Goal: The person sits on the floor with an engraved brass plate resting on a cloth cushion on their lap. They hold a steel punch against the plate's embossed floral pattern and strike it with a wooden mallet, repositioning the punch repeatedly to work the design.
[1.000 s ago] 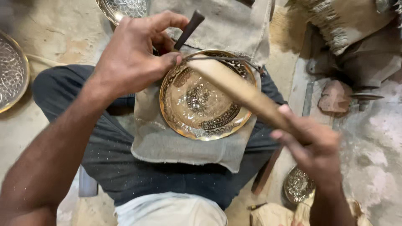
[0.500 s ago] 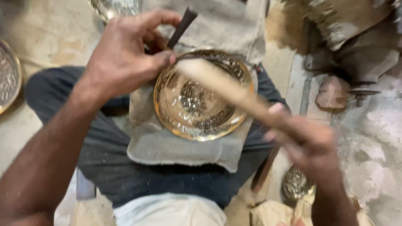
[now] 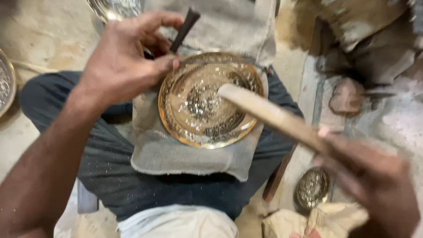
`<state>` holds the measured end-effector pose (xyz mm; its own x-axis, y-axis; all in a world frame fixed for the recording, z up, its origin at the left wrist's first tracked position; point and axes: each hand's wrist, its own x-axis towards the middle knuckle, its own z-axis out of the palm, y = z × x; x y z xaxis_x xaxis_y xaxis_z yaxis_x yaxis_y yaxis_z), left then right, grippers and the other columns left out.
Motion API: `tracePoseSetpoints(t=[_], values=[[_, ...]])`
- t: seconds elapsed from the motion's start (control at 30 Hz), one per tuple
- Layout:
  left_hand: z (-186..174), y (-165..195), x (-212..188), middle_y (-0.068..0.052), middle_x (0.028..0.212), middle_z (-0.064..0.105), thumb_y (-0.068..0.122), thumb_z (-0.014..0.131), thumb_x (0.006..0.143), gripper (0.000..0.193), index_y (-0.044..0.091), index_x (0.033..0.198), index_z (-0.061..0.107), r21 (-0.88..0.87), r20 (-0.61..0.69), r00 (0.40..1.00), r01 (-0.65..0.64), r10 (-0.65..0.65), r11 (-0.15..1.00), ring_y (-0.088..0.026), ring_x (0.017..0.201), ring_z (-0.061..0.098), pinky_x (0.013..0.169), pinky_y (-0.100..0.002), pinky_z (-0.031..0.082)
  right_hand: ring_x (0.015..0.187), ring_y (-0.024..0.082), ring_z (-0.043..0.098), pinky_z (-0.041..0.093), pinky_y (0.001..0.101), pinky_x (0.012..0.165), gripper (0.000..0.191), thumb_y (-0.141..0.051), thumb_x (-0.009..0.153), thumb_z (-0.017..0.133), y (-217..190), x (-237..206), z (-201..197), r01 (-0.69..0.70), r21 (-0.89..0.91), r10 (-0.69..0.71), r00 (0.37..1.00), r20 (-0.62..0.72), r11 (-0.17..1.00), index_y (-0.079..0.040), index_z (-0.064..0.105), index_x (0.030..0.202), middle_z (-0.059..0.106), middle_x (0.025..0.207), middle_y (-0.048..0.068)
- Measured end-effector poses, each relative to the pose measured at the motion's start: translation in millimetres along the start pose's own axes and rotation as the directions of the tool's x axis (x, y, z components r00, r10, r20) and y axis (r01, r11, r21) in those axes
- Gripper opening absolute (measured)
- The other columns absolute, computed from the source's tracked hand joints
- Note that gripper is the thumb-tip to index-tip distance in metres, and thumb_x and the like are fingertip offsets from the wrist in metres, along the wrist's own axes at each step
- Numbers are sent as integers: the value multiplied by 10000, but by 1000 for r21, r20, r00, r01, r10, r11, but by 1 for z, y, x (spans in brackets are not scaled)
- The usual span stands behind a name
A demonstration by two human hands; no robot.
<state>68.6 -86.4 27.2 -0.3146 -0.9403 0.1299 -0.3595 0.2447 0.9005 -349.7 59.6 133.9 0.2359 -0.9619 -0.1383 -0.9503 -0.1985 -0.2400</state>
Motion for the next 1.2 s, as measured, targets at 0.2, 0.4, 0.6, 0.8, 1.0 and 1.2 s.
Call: tracePoseSetpoints(t=[0.2,0.4,0.6,0.8,1.0,1.2], values=[[1,-1,-1,-123,957,779,102,787,895,528,96,1399,629,29,5,1000,-13,13,999,-198,839,772,786,-355,662,740,198,757,575,346,664,712,-244,792,776,26,-29,-20,-127,-227,134,991,13,966,-188,613,1483,757,918,128],[-4,-1,-1,-96,1038,787,80,767,910,526,119,1412,618,-40,-24,1000,-19,18,999,-173,892,779,805,-342,672,761,185,709,563,324,665,696,-295,834,729,22,-24,-29,-3,-248,24,996,83,969,-156,586,1501,762,956,95],[-21,6,14,-108,1131,750,45,732,931,461,182,1367,671,186,-101,991,-62,82,981,-158,864,750,722,-317,656,600,80,735,573,247,519,452,-367,912,692,15,-26,-27,59,-106,-33,972,232,993,-281,671,1355,821,1031,-6],[1,24,60,-102,1036,772,33,726,929,400,220,1282,739,478,42,968,-236,247,846,-169,675,695,488,-332,550,612,118,720,569,288,591,597,-469,794,783,-3,-24,-30,-91,-430,195,960,203,898,-368,653,1367,791,899,-23],[36,41,99,-77,875,794,53,762,826,448,238,1234,777,743,290,915,-401,282,535,-174,695,688,592,-384,544,521,145,706,569,319,489,647,-455,739,851,3,-27,-25,60,-345,14,978,208,937,-403,655,1354,786,893,-12],[32,41,127,-149,871,763,212,753,918,318,76,1205,725,667,195,981,-151,25,730,-200,561,674,454,-318,540,550,134,682,494,304,478,610,-309,805,802,-11,-7,6,14,-142,-41,981,-188,990,-287,613,1385,769,889,40]])
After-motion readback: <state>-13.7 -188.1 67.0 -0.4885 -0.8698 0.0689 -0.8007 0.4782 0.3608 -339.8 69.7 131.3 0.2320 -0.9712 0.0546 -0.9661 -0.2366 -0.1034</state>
